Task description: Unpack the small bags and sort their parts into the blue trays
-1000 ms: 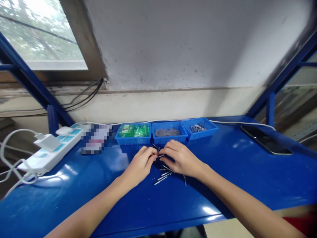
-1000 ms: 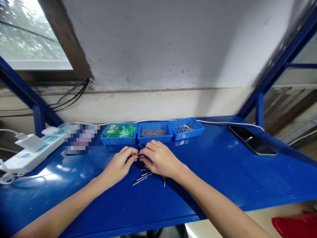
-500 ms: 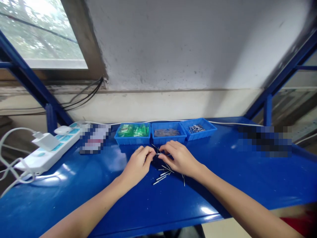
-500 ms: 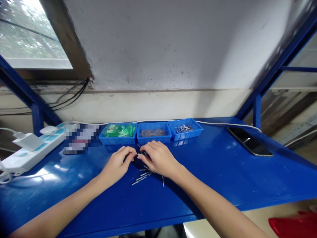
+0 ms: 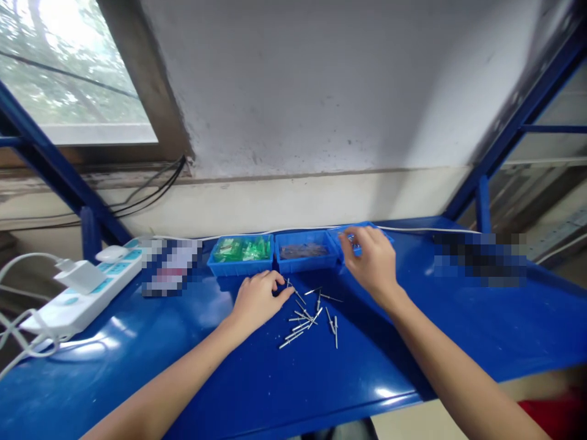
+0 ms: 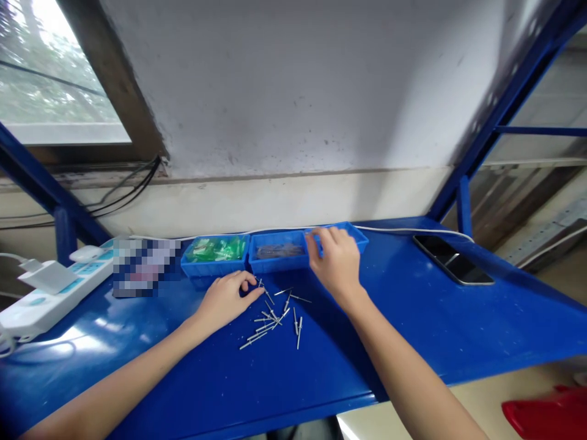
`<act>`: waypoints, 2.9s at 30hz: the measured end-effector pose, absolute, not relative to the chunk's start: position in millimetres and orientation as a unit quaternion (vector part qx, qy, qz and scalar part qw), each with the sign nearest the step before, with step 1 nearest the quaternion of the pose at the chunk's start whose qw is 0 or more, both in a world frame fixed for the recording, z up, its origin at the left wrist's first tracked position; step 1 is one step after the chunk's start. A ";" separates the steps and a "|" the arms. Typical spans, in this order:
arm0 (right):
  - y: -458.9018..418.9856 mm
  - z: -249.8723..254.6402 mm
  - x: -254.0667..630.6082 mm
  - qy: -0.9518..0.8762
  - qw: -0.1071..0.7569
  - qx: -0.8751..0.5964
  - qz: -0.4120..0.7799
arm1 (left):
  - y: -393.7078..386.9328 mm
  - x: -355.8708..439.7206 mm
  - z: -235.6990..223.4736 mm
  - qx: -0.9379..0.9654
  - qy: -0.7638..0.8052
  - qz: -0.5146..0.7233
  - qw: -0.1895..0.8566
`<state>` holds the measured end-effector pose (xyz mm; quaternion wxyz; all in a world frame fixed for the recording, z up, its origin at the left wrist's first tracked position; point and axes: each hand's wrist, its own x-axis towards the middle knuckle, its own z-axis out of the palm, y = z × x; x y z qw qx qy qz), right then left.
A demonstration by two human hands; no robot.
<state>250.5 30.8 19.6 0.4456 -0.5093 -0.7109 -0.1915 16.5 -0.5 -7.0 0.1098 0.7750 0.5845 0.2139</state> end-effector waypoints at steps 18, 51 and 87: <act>-7.0 -2.7 192.0 -0.899 0.285 -0.332 -0.036 | -15.9 5.5 -10.2 0.812 0.459 0.319 0.169; 52.5 13.6 289.5 -0.658 0.418 -0.593 -0.200 | 1.5 -0.4 -13.6 0.864 0.487 0.127 -0.014; -0.8 -0.8 198.1 -0.883 0.358 -0.302 -0.038 | -19.3 2.3 1.0 0.806 0.462 0.355 0.102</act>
